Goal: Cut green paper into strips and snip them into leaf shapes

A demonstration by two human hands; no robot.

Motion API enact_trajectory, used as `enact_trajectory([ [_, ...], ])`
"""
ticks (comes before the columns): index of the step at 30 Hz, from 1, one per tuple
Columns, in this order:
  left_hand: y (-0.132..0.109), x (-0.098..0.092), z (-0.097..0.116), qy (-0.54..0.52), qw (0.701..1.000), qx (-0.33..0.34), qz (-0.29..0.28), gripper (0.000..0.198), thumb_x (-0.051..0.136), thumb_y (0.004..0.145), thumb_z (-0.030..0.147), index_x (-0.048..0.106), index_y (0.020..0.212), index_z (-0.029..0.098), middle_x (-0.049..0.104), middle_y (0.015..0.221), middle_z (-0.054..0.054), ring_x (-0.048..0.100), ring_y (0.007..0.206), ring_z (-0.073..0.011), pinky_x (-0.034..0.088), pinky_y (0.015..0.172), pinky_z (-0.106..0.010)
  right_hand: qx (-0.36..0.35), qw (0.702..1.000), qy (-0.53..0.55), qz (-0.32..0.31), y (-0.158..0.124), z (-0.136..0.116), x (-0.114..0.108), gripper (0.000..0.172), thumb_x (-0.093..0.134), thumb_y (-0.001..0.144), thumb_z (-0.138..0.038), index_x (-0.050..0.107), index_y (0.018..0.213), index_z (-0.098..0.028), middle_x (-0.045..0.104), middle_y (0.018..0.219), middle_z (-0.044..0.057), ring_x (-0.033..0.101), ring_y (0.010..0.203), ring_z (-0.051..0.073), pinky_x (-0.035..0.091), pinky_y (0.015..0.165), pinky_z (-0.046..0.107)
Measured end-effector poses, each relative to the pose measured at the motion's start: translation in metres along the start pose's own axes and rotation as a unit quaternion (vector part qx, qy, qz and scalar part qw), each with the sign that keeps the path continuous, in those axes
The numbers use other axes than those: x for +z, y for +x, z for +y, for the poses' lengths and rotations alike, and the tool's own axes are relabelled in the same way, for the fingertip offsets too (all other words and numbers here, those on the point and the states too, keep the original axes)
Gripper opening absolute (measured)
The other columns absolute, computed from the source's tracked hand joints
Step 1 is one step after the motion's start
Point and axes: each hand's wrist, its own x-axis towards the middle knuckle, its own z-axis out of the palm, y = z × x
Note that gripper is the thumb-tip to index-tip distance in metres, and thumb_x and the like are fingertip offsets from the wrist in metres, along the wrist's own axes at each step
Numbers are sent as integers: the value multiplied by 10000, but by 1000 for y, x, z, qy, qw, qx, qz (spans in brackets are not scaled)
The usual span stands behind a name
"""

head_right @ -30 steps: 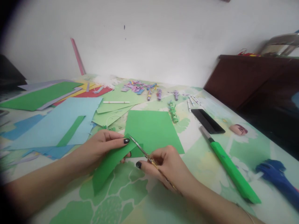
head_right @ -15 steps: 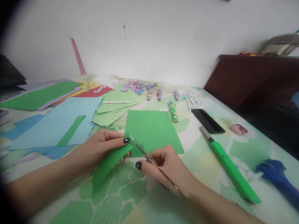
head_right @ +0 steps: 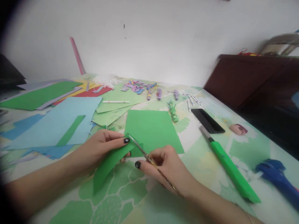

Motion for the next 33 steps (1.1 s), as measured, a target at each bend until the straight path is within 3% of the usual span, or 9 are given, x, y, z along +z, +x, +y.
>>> enact_trajectory([
  [15, -2, 0, -1, -12, 1000, 0, -1, 201, 617, 794, 254, 688, 677, 106, 667, 592, -46, 581, 471, -88, 467, 435, -157, 14, 999, -37, 21, 2, 7, 3, 275, 583, 769, -338, 638, 650, -96, 329, 361, -75, 264, 312, 35, 152, 338, 196],
  [33, -1, -1, -1, -5, 1000, 3, -1, 208, 618, 792, 253, 692, 660, 110, 665, 571, -40, 576, 446, -77, 454, 414, -139, 23, 998, -52, 27, 4, 8, 2, 312, 590, 753, -343, 491, 531, -147, 352, 349, -75, 272, 303, 31, 160, 335, 188],
])
